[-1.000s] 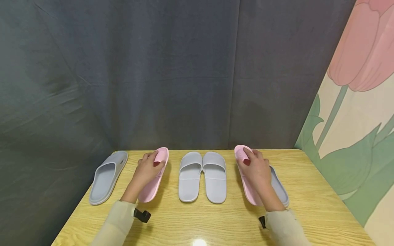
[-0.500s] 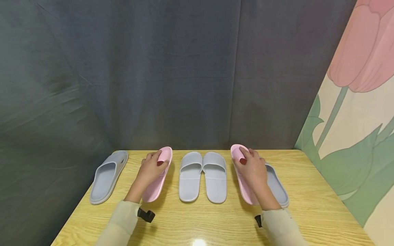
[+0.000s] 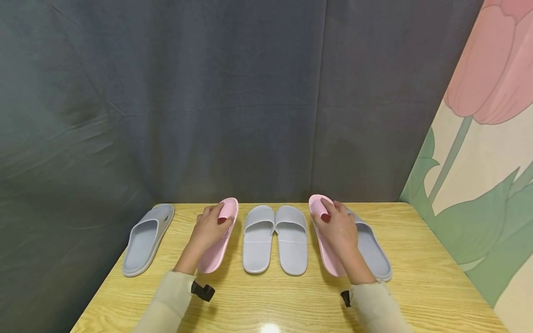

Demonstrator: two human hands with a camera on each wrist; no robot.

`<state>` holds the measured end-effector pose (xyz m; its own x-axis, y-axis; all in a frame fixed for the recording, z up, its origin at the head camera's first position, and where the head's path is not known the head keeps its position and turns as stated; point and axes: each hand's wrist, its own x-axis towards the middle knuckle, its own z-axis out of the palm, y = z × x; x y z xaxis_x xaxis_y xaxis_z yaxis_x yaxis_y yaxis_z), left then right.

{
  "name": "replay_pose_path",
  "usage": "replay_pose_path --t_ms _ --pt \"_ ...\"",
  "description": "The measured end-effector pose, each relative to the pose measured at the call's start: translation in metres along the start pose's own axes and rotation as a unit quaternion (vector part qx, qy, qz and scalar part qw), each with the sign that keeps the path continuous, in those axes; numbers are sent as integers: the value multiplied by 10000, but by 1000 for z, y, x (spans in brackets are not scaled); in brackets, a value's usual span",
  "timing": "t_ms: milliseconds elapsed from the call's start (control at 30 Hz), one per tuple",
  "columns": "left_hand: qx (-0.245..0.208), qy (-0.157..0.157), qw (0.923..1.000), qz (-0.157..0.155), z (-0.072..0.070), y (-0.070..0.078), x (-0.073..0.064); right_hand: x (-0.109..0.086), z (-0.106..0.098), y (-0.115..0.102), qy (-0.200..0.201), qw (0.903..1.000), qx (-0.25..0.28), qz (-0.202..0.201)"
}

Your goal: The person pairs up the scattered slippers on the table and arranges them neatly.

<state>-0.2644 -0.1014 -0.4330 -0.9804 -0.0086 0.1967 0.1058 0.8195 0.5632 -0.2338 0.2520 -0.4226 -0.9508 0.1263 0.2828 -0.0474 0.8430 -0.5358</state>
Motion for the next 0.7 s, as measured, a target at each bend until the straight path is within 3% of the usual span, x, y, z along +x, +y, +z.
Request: replay_pose_path --t_ms 700 --pt "-61 103 9997 212 9 16 -2 0 14 -14 -84 9998 159 -78"
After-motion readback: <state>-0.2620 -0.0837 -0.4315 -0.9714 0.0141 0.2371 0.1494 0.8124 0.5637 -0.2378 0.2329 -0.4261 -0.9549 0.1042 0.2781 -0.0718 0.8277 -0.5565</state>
